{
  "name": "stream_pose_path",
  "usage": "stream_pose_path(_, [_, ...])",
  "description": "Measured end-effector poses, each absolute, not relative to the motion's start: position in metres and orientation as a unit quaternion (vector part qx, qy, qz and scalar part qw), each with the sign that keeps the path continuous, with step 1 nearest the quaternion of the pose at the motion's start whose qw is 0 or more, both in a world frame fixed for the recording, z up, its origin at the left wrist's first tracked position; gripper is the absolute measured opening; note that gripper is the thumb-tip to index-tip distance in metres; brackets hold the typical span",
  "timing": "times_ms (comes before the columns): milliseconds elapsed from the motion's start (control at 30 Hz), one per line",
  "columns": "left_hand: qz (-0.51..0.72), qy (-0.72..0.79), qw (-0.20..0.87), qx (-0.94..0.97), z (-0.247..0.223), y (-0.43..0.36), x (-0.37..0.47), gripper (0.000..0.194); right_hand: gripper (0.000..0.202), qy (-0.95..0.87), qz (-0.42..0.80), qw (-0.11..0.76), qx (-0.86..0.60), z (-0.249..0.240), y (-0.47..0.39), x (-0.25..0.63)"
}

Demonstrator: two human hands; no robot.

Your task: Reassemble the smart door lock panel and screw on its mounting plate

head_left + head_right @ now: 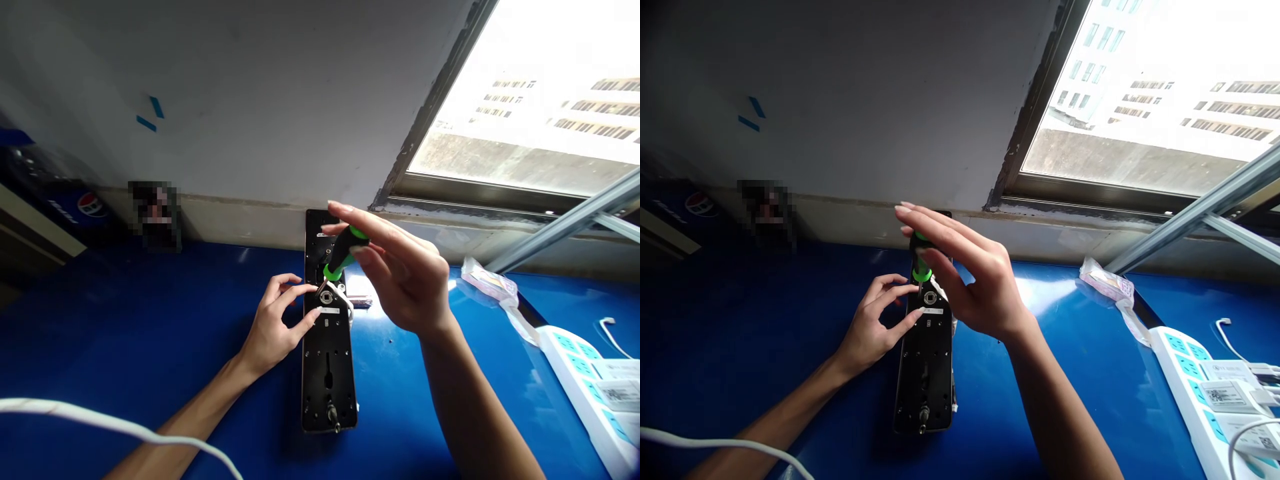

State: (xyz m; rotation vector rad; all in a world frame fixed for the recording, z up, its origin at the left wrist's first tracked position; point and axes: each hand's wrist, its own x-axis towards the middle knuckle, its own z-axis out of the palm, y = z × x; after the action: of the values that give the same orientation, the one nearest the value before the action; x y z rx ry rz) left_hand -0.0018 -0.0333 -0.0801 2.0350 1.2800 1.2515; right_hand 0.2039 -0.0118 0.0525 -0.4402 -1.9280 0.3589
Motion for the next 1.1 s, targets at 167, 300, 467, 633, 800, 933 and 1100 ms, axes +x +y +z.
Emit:
stream_pose_path(167, [0.449,0.465,0.210,0.733,-0.080,-0.033,-0.002,0.031,0.038,-0.791,0.093,0.569,-0.202,0.053,-0.011,0.207])
stream_pose_path(300, [0.450,0.465,0.218,0.731,-0.079,-0.034,-0.002,0.032,0.041,-0.816,0.144,0.528,-0.187,0.056,-0.015,0.207])
stream_pose_path(467, [0.449,0.463,0.216,0.733,-0.080,-0.033,-0.002,0.031,0.039,-0.803,0.105,0.564,-0.165,0.056,-0.015,0.206])
stream_pose_path(633, [0.447,0.462,0.212,0.736,-0.080,-0.031,-0.002,0.031,0.038,-0.815,0.123,0.537,-0.177,0.055,-0.015,0.205])
stream_pose_path(800, [0.453,0.460,0.210,0.734,-0.080,-0.032,-0.002,0.030,0.043,-0.810,0.109,0.554,-0.160,0.056,-0.019,0.202])
stream_pose_path(933, [0.454,0.458,0.212,0.734,-0.080,-0.032,-0.002,0.031,0.035,-0.809,0.063,0.547,-0.207,0.057,-0.021,0.201])
stream_pose_path(1100, [0.447,0.461,0.213,0.737,-0.078,-0.033,-0.002,0.029,0.048,-0.830,0.134,0.511,-0.178,0.057,-0.022,0.200])
